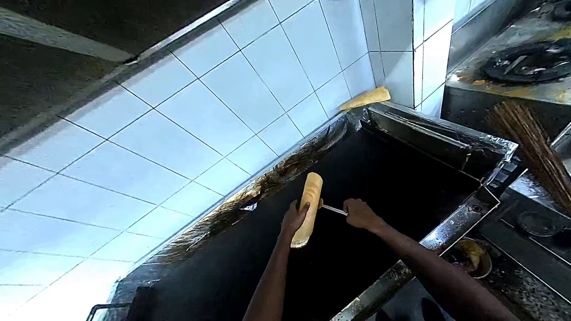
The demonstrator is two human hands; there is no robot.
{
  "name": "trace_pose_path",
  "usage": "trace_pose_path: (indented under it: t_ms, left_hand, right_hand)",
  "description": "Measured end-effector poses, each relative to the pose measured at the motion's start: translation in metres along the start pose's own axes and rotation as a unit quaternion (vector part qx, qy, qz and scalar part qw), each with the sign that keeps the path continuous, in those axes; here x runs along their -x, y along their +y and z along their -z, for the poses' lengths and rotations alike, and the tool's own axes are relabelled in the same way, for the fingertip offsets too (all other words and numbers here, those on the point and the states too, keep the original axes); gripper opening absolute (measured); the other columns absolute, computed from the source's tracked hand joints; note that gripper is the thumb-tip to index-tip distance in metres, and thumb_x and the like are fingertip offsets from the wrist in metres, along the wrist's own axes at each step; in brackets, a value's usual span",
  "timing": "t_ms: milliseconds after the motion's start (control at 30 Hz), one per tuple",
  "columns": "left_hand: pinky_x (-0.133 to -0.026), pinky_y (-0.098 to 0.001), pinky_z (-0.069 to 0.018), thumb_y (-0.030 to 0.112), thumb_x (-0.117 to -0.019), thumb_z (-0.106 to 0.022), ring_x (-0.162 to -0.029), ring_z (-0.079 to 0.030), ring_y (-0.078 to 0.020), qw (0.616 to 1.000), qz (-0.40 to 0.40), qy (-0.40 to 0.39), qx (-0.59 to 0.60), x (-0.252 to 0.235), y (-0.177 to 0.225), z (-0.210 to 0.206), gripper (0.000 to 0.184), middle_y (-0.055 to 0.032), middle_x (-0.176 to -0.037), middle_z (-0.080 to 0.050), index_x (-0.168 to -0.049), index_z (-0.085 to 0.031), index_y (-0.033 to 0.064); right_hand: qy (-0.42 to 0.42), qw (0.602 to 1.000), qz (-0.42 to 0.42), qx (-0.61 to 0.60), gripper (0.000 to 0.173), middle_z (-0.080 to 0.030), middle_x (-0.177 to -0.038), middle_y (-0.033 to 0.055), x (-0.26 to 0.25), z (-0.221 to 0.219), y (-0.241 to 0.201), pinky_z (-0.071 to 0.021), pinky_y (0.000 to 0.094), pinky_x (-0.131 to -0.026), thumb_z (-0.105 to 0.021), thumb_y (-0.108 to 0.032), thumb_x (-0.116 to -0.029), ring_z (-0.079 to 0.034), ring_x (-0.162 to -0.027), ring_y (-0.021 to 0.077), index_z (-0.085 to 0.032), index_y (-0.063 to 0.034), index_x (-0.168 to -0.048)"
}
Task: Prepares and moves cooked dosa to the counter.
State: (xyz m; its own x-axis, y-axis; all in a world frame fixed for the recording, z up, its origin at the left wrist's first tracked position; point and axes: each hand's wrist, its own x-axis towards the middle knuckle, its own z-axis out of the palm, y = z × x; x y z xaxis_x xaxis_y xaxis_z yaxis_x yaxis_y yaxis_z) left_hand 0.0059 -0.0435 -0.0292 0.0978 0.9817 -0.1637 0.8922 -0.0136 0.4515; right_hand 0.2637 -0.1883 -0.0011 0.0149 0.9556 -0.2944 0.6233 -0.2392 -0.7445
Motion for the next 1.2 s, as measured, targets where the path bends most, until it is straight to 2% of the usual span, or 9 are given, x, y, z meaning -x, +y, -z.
trace_pose_path:
  t_ms: [100, 233, 433, 600, 733, 900, 1033, 1100, 1200]
  left_hand:
    - [-0.099, -0.0643, -0.0503, 0.058, -0.1038, -0.048, -0.116, -0.066, -0.0393, 1.0, -0.003, -0.004, 0.023, 0.002, -0.001, -0.002, 0.061, -0.0206, -0.126, -0.068, -0.147, -0.051, 0.0148]
    - [-0.103, -0.0624, -0.0494, 0.043, -0.0983, -0.066, -0.121, -0.064, -0.0365, 1.0, -0.029, -0.003, 0.001, 0.005, -0.008, -0.003, 0.056, -0.0185, -0.131, -0.066, -0.145, -0.054, 0.0132]
    - [-0.104, -0.0607, -0.0492, 0.043, -0.0928, -0.074, -0.12, -0.064, -0.0359, 0.999, -0.041, 0.008, 0.014, 0.006, -0.014, -0.008, 0.064, -0.0193, -0.128, -0.067, -0.143, -0.055, 0.0096]
    - [-0.1, -0.061, -0.0509, 0.045, -0.0933, -0.074, -0.115, -0.066, -0.0348, 0.999, -0.039, -0.002, 0.006, 0.006, -0.012, -0.005, 0.061, -0.0172, -0.124, -0.069, -0.142, -0.057, 0.0115]
    - [-0.098, -0.0589, -0.0531, 0.044, -0.0939, -0.073, -0.112, -0.068, -0.0314, 0.998, -0.034, -0.01, 0.047, 0.005, -0.013, -0.006, 0.056, -0.0144, -0.122, -0.07, -0.139, -0.061, 0.0132]
    - [-0.097, -0.0593, -0.0533, 0.043, -0.0901, -0.078, -0.112, -0.067, -0.0336, 0.998, -0.032, -0.001, 0.058, 0.005, -0.017, -0.004, 0.068, -0.0175, -0.123, -0.068, -0.144, -0.054, 0.009]
    - [-0.099, -0.0609, -0.0514, 0.049, -0.0853, -0.08, -0.118, -0.063, -0.0362, 0.991, -0.106, 0.07, -0.031, 0.009, -0.019, -0.006, 0.071, -0.0171, -0.134, -0.062, -0.142, -0.057, 0.0124]
    - [-0.1, -0.0612, -0.0497, 0.047, -0.0866, -0.079, -0.125, -0.059, -0.0352, 0.973, -0.165, 0.113, -0.115, 0.012, -0.015, -0.006, 0.062, -0.0125, -0.138, -0.06, -0.139, -0.061, 0.0186]
    - [-0.102, -0.0581, -0.0479, 0.045, -0.0897, -0.075, -0.126, -0.057, -0.0314, 0.949, -0.224, 0.126, -0.182, 0.015, -0.011, -0.007, 0.043, -0.0063, -0.135, -0.063, -0.127, -0.071, 0.0229]
  right_hand:
    - [0.021, 1.0, 0.011, 0.001, 0.024, -0.068, -0.099, 0.0199, 0.0, -0.016, 0.0, -0.0558, 0.0604, -0.073, -0.072, -0.01, -0.0844, -0.068, -0.093, 0.0398, -0.067, -0.007, -0.108]
    - [0.021, 0.999, -0.01, 0.042, 0.03, -0.069, -0.106, 0.0202, 0.021, -0.001, 0.003, -0.0561, 0.0621, -0.077, -0.074, -0.012, -0.0841, -0.068, -0.099, 0.0409, -0.068, -0.0079, -0.113]
    - [0.035, 0.997, -0.011, 0.063, 0.02, -0.07, -0.099, 0.0169, 0.049, 0.029, 0.016, -0.0562, 0.0596, -0.073, -0.071, -0.013, -0.0868, -0.069, -0.092, 0.0377, -0.07, -0.0101, -0.107]
    - [0.046, 0.998, -0.017, 0.036, 0.022, -0.07, -0.096, 0.0179, 0.042, 0.014, 0.005, -0.0562, 0.0599, -0.069, -0.073, -0.01, -0.0836, -0.069, -0.089, 0.0388, -0.069, -0.0094, -0.106]
    - [0.009, 0.999, -0.023, 0.031, 0.025, -0.069, -0.101, 0.0185, 0.032, -0.002, -0.004, -0.0563, 0.0589, -0.075, -0.072, -0.01, -0.084, -0.068, -0.094, 0.0376, -0.068, -0.0081, -0.109]
    - [0.024, 0.997, -0.047, 0.058, 0.028, -0.069, -0.108, 0.0184, 0.065, 0.013, -0.002, -0.0558, 0.0593, -0.081, -0.068, -0.01, -0.0884, -0.067, -0.103, 0.0387, -0.067, -0.0104, -0.116]
    - [0.072, 0.994, -0.054, 0.063, 0.028, -0.071, -0.103, 0.0163, 0.09, 0.034, 0.014, -0.0564, 0.0591, -0.079, -0.068, -0.011, -0.0903, -0.069, -0.098, 0.0374, -0.067, -0.0123, -0.118]
    - [0.097, 0.992, -0.056, 0.061, 0.024, -0.071, -0.099, 0.0141, 0.1, 0.041, 0.022, -0.0567, 0.0577, -0.076, -0.066, -0.013, -0.092, -0.07, -0.094, 0.0357, -0.068, -0.0143, -0.116]
    - [0.11, 0.991, -0.058, 0.05, 0.024, -0.071, -0.095, 0.0132, 0.111, 0.045, 0.03, -0.0564, 0.0569, -0.076, -0.062, -0.013, -0.0942, -0.07, -0.09, 0.0342, -0.068, -0.0154, -0.117]
